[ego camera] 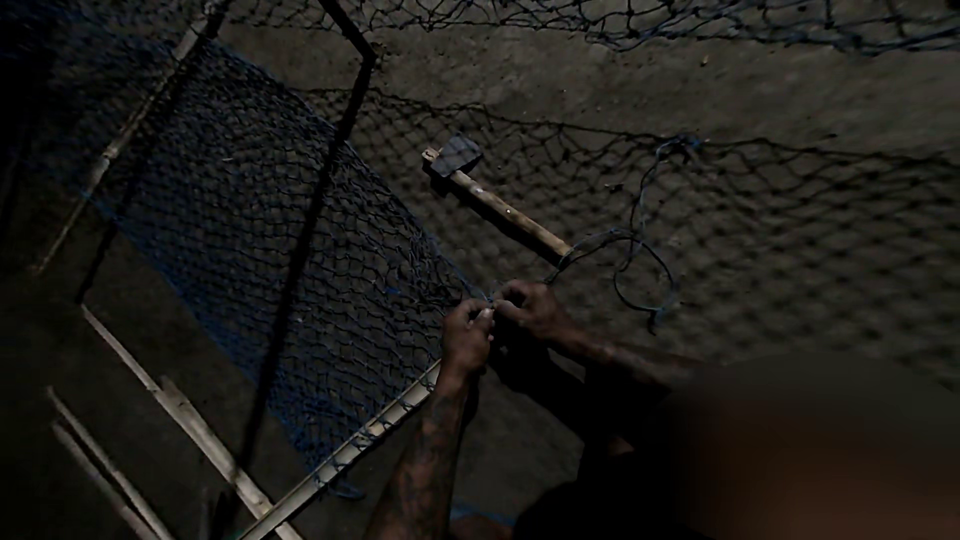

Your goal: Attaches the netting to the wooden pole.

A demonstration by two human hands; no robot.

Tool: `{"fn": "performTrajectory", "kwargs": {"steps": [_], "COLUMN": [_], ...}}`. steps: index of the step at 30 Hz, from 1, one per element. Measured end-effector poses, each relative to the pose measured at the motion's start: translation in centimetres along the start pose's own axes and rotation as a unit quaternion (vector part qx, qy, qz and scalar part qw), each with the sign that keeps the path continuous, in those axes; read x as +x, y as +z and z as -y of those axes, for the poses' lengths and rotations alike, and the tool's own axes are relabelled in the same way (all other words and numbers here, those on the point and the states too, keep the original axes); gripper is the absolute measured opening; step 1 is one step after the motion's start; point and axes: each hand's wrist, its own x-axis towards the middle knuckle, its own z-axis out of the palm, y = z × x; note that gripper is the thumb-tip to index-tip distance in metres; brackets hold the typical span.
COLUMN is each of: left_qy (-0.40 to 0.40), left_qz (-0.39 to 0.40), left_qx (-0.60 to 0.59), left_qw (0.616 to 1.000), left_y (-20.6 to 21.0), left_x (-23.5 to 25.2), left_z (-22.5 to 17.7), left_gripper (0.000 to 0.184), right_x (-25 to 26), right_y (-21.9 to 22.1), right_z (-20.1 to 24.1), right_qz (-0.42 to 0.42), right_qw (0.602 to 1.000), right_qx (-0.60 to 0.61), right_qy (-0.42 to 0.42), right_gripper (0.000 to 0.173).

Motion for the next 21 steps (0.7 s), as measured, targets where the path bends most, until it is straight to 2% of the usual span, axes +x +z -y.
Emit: {"fn": "performTrajectory", "kwargs": {"steps": [3,7,11,14,18,21], "left_qy": [0.020,0.055,0.063,0.056,-0.012,-0.025], "left_qz": [0.011,0.043,0.067,0.072,0.008,-0.034], "left_qx": [0.009,-0.053,-0.106,-0.123,-0.134,-0.092], "left_qw": [1.000,0.996,0.990,0.988,0.991,0.995], "left_y": [-0.2,-0.7,-1.0,-1.2,-1.4,-1.4], "left_x": [0.1,0.6,0.7,0.6,0.5,0.6], "left_z": [0.3,1.9,2.7,2.3,0.7,0.1], "left_gripper": [0.016,0.012,0.010,0.013,0.019,0.016], "right_x": [0.2,0.6,0.5,0.4,0.5,0.6], "right_y": [-0.1,0.0,0.2,-0.3,-0.2,-0.1], "right_z": [0.4,0.3,0.5,0.5,0.4,0.5], "right_qz": [0.013,0.042,0.058,0.065,0.059,0.062], "right_qw": [1.000,0.999,0.992,0.992,0.995,0.997], "right_qx": [-0.021,-0.015,0.065,0.073,0.063,0.041], "right_qy": [0.016,0.028,0.089,0.081,0.042,0.022], "right_gripper": [0.017,0.019,0.013,0.012,0.010,0.013]}}
